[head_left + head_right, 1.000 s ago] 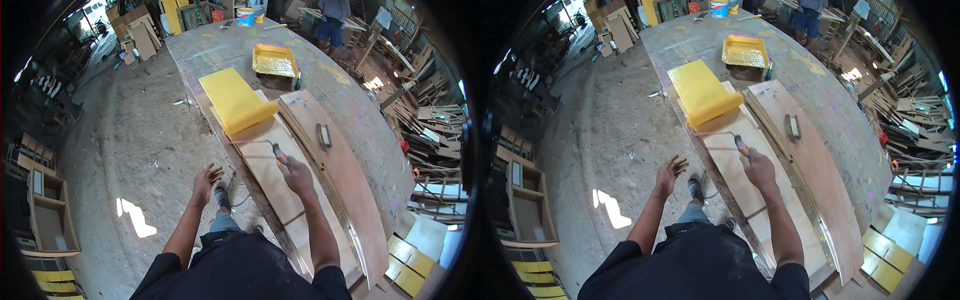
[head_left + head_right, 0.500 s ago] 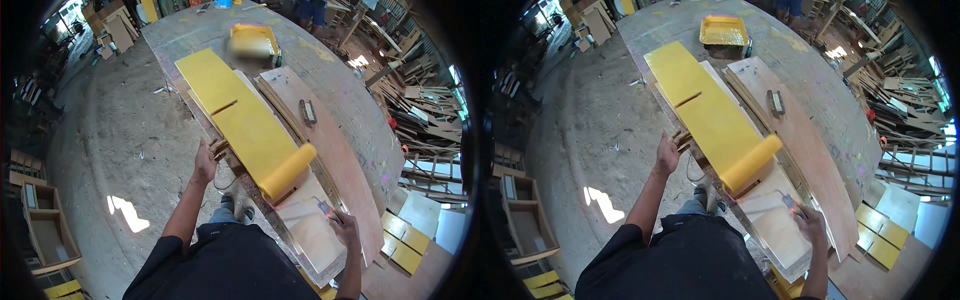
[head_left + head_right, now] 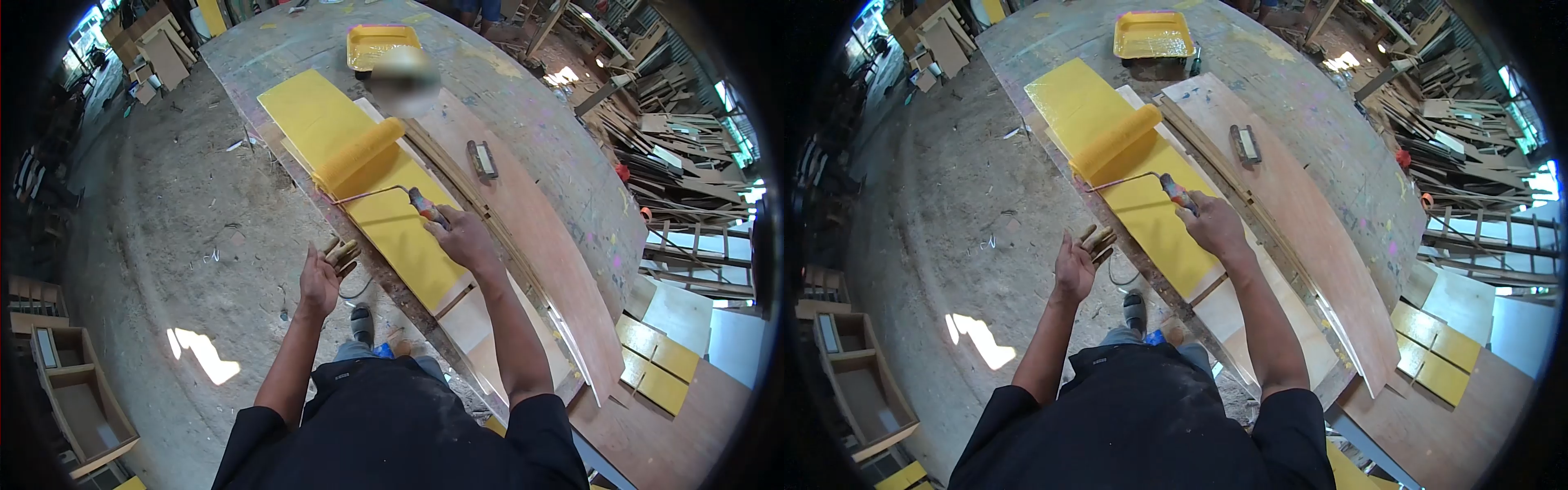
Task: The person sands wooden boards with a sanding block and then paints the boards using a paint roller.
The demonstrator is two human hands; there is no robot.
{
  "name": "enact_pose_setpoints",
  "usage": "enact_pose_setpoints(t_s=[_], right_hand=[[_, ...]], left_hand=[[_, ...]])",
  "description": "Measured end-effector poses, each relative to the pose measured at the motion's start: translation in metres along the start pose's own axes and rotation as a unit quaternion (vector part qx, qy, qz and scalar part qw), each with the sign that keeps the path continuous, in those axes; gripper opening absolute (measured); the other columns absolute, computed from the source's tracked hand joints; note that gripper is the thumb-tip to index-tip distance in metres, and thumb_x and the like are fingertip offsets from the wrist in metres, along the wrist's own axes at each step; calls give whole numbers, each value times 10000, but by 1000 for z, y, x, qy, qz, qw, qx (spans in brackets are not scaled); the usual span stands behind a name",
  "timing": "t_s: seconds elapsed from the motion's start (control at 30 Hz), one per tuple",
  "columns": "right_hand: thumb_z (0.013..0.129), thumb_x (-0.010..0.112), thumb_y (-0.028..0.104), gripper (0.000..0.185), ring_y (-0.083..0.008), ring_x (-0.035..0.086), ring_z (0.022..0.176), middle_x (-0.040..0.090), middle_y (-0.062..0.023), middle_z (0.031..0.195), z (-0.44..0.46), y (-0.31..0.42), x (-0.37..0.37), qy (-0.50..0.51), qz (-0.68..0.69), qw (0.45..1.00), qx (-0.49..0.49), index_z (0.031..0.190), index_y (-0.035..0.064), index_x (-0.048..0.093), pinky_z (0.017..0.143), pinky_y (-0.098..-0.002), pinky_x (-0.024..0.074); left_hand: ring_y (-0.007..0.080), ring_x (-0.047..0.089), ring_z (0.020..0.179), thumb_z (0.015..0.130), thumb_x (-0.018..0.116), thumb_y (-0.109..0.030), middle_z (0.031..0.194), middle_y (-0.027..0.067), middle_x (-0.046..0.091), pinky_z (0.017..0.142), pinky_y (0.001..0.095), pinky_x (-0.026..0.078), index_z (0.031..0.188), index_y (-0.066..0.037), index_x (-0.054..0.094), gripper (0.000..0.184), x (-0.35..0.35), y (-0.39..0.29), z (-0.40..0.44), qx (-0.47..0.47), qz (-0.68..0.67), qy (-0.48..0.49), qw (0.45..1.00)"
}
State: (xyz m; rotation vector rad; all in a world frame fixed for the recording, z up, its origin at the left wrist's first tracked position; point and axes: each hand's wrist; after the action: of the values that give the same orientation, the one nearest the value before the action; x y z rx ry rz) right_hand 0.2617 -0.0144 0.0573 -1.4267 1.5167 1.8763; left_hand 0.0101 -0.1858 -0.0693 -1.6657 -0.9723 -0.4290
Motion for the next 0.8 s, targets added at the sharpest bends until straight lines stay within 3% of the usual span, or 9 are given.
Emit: enact_pose_setpoints(t_s=[0.4, 0.47, 0.7, 0.8], right_hand=[[892, 726, 314, 386, -441, 684, 836, 696, -247, 886, -257, -116, -86, 2, 28, 999, 47, 1174, 51, 697, 716, -513, 530], [872, 772, 284, 423, -414, 660, 722, 672, -249, 833, -310, -145, -95, -4, 22, 998, 57, 1219, 51, 701, 655, -453, 504], [848, 751, 200, 397, -370, 685, 740, 705, -206, 875, -488, -206, -171, 14, 4, 991, 131, 1208, 37, 706, 669, -438, 530], [824, 784, 175, 394, -331, 682, 699, 715, -174, 868, -552, -231, -201, -23, -7, 994, 106, 1183, 29, 715, 632, -398, 529]], left_hand=[[344, 544, 1344, 1085, 290, -619, 1480, 241, 528, 1121, 473, 410, 1538, 27, 297, 788, 79, 101, -81, 12, 51, -34, 998], [340, 539, 1343, 1082, 304, -621, 1487, 237, 521, 1125, 475, 409, 1545, 32, 286, 800, 96, 119, -89, 18, 55, -39, 998], [355, 487, 1379, 1061, 339, -651, 1548, 246, 449, 1151, 499, 375, 1576, 62, 228, 887, 131, 137, -89, 55, 91, -132, 986], [355, 488, 1374, 1057, 352, -653, 1554, 246, 442, 1142, 503, 379, 1584, 66, 205, 903, 137, 138, -87, 61, 106, -128, 984]])
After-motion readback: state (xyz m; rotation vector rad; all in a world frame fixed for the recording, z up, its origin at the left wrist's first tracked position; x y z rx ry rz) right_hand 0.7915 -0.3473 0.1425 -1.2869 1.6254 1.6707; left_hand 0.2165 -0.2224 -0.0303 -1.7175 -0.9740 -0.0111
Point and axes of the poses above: each hand's wrist, its own z-axis towards the middle knuckle, its own x-axis out of the palm, y = z × x
